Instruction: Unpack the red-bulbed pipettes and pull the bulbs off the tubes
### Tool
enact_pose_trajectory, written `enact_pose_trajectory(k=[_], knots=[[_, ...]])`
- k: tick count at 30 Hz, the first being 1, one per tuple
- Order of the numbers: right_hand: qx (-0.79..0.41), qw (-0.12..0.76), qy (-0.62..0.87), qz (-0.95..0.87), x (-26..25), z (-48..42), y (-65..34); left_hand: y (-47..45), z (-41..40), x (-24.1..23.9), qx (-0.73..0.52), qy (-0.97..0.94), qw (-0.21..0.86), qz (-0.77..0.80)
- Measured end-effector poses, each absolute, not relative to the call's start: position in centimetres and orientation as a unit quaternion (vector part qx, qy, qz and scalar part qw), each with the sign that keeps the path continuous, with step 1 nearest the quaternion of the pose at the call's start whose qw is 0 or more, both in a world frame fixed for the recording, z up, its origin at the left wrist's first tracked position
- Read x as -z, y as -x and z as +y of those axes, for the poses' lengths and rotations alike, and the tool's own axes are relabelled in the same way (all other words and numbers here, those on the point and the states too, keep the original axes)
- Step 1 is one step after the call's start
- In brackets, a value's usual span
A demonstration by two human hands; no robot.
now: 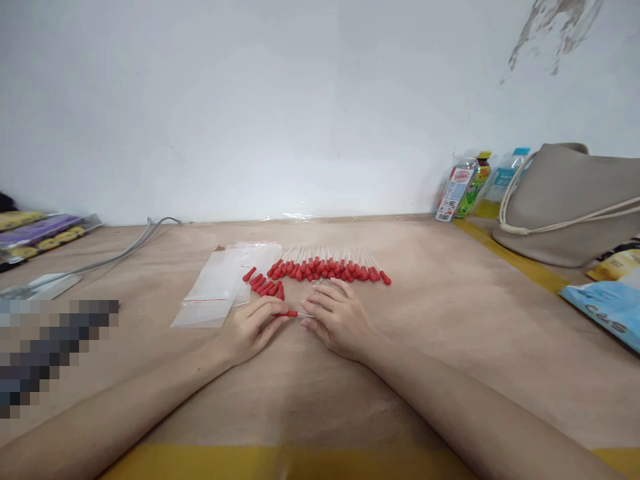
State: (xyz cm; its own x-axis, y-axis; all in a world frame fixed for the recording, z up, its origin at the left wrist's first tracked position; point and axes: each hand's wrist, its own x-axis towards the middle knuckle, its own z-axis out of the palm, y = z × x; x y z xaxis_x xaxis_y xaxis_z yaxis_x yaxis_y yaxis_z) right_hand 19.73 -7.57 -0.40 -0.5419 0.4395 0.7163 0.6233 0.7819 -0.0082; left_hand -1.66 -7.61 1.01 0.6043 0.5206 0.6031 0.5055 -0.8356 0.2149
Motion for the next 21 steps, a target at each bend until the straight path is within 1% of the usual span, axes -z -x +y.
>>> enact_pose_trajectory(k=[7,14,21], knots=[[0.097,0.385,0.266,-0.878,0.68,-7.31,-19.47,1.32,-7.05,-0.94,-0.321,-0.906,-0.036,0.274],[0.061,0.383,0.250,-0.887,0.94,-7.30,-19.48,0.76,-6.81,-0.76,-0.311,-0.915,-0.051,0.251],[0.031,0.393,0.217,-0.893,1.28,-7.32,-19.63,0.94,-6.89,-1.26,-0.269,-0.935,-0.069,0.223]])
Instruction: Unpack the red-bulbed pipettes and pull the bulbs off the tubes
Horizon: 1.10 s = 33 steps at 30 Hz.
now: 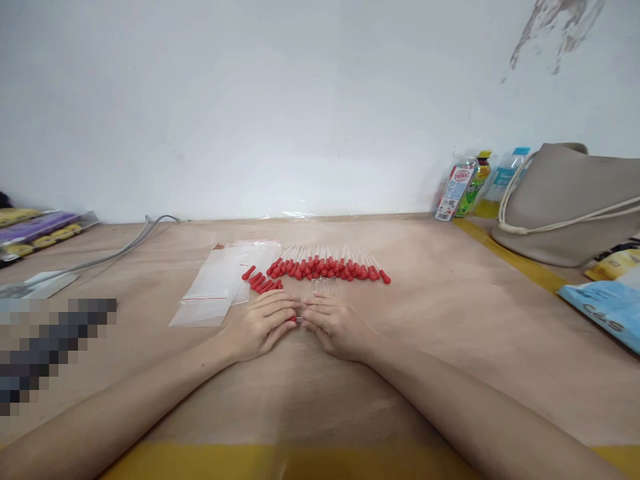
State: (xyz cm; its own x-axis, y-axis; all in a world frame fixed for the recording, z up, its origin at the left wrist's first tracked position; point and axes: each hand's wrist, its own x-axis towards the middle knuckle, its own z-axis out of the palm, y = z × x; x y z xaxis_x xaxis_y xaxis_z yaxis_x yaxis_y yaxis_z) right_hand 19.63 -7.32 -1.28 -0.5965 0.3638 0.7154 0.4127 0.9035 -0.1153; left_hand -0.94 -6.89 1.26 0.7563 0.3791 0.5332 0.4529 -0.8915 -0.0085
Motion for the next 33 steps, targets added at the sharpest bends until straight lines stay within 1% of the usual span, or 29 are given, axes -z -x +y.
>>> enact_pose_trajectory(k=[3,8,15,21,25,29,33], knots=[[0.021,0.392,0.213,-0.895,1.5,-7.4,-19.7,1.0,-6.9,-1.3,0.255,0.939,0.064,-0.222],[0.029,0.387,0.214,-0.897,1.8,-7.4,-20.0,1.3,-6.9,-1.2,0.236,0.943,0.023,-0.235],[0.070,0.397,0.191,-0.895,1.6,-7.6,-20.2,1.5,-7.1,-1.2,0.234,0.942,-0.003,-0.241],[0.078,0.405,0.192,-0.891,1.5,-7.7,-21.1,2.2,-6.8,-1.0,0.254,0.939,-0.007,-0.233],[0.082,0.422,0.262,-0.864,0.9,-7.3,-22.2,3.3,-6.6,-0.8,0.287,0.917,0.002,-0.278],[0.140,0.394,0.358,-0.835,0.4,-6.8,-22.2,3.6,-5.8,-1.2,0.342,0.886,0.018,-0.311],[0.128,0.361,0.420,-0.822,0.1,-6.4,-21.3,4.6,-3.5,-2.6,0.386,0.808,0.055,-0.443]])
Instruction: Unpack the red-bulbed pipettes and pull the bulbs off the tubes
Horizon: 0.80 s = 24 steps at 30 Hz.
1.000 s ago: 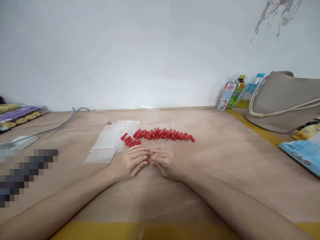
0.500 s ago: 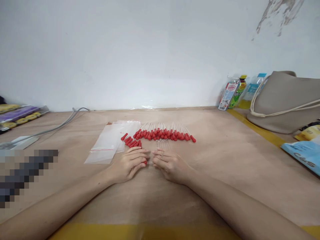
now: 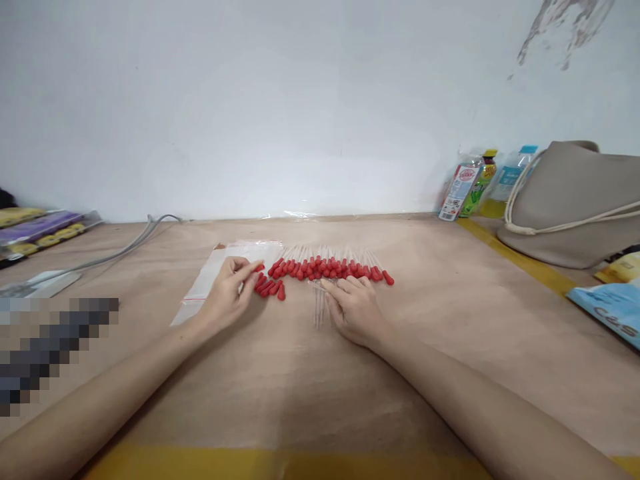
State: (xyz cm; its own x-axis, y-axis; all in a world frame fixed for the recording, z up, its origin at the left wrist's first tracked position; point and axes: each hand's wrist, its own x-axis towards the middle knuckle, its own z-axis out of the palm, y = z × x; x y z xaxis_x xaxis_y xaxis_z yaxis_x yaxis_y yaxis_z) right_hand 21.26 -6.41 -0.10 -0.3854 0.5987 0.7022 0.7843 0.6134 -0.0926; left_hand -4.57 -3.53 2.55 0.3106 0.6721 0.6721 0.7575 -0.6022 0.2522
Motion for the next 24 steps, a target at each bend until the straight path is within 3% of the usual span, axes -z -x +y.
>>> enact_pose_trajectory(k=[5,10,14,24], knots=[[0.078,0.388,0.451,-0.800,0.1,-6.1,-19.7,6.5,-0.8,-2.9,0.373,0.757,0.042,-0.534],[0.126,0.396,0.451,-0.790,0.2,-6.2,-18.3,7.1,0.1,-1.6,0.361,0.749,0.021,-0.555],[0.174,0.365,0.435,-0.804,0.4,-6.4,-17.8,6.9,-0.2,-1.5,0.342,0.755,0.024,-0.559],[0.089,0.281,0.436,-0.850,-0.4,-7.2,-17.8,5.4,-0.8,-3.0,0.296,0.779,0.105,-0.543]])
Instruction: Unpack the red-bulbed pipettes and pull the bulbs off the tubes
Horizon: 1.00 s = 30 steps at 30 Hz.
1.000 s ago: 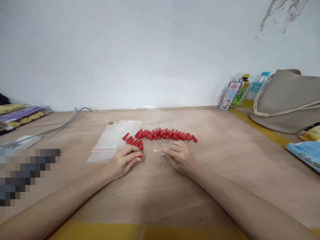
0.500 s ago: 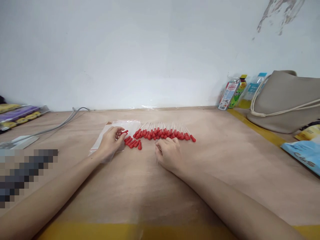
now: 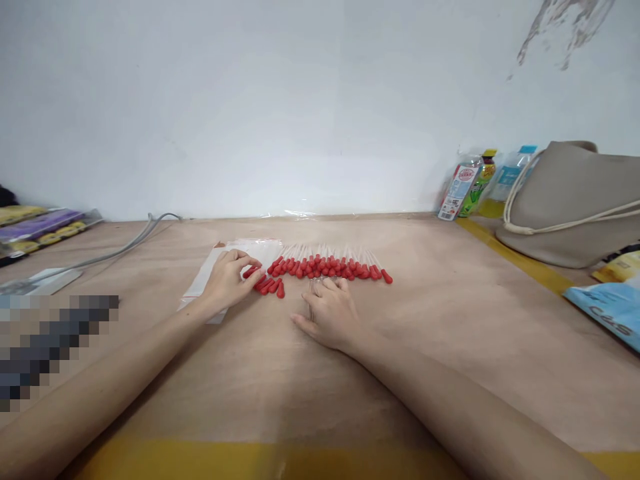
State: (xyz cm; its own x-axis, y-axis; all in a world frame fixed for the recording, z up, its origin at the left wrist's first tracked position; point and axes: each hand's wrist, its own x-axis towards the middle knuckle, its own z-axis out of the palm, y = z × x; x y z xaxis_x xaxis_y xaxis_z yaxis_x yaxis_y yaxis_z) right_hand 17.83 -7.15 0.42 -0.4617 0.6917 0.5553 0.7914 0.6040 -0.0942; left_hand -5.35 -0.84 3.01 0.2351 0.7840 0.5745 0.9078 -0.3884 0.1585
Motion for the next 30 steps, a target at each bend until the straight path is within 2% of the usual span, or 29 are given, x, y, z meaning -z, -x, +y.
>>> enact_pose_trajectory(k=[6,10,15,20,23,26,30], knots=[[0.073,0.240,0.445,-0.860,-0.9,-7.1,-17.9,3.7,2.2,-4.0,0.238,0.749,0.074,-0.614],[0.074,0.250,0.431,-0.864,-0.8,-7.2,-18.0,2.7,3.4,-4.3,0.166,0.739,0.045,-0.652],[0.087,0.357,0.417,-0.831,0.1,-6.8,-18.3,2.4,3.9,-4.1,0.156,0.743,0.036,-0.650],[0.095,0.450,0.433,-0.775,0.2,-6.4,-19.4,3.0,3.1,-4.9,0.204,0.741,0.048,-0.638],[0.092,0.494,0.447,-0.740,0.0,-6.2,-20.5,3.5,0.9,-5.2,0.299,0.763,0.060,-0.569],[0.090,0.522,0.450,-0.719,-0.3,-6.2,-21.7,3.7,-2.3,-4.1,0.358,0.816,0.018,-0.454],[0.107,0.475,0.406,-0.773,-0.6,-6.4,-22.7,3.4,-5.4,-1.6,0.357,0.874,-0.019,-0.330]])
